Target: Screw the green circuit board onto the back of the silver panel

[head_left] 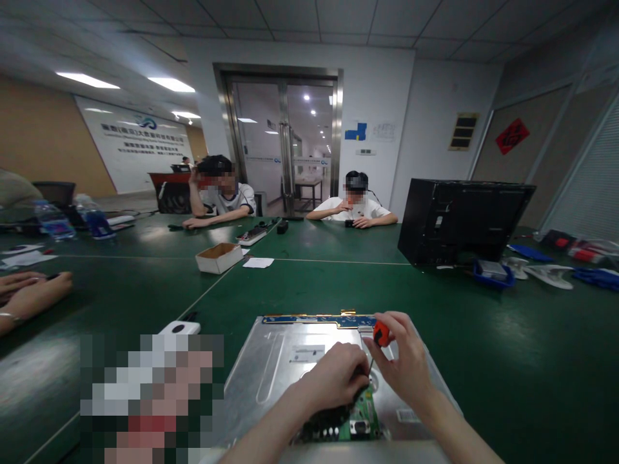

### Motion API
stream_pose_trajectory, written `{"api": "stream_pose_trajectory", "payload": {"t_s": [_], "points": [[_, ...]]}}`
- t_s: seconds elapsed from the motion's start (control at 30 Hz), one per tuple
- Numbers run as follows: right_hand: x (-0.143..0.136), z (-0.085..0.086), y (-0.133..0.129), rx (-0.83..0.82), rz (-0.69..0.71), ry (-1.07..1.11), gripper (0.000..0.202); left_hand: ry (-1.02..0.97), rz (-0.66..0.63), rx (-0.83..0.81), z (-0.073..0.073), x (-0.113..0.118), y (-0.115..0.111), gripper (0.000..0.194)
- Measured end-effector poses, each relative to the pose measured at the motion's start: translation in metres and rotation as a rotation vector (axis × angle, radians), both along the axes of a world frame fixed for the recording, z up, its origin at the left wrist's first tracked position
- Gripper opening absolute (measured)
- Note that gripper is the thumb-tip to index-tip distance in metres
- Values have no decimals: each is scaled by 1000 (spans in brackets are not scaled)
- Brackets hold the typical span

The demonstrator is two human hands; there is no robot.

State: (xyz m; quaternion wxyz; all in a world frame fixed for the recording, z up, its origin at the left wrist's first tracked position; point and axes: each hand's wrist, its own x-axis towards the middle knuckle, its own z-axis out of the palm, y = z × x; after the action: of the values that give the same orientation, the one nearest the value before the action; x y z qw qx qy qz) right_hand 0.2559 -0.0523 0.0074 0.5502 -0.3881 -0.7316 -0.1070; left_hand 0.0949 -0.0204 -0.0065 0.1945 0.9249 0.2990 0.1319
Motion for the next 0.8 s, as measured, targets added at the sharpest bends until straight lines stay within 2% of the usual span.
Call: {"api": "stream_pose_trajectory", "payload": {"t_s": [0.23, 0.5, 0.67, 0.8], "points": [[-2, 2, -4, -53, 16, -47, 46, -17, -2, -11, -1, 0, 0, 12], [-1, 2, -4, -9, 17, -9, 34, -28, -19, -13, -2, 0, 0, 13], [0, 2, -1, 12, 9, -21, 34, -36, -37, -12, -4, 0, 1, 14], [-1, 4, -4, -36, 31, -65, 38, -48, -55, -28, -6, 0, 2, 16]]}}
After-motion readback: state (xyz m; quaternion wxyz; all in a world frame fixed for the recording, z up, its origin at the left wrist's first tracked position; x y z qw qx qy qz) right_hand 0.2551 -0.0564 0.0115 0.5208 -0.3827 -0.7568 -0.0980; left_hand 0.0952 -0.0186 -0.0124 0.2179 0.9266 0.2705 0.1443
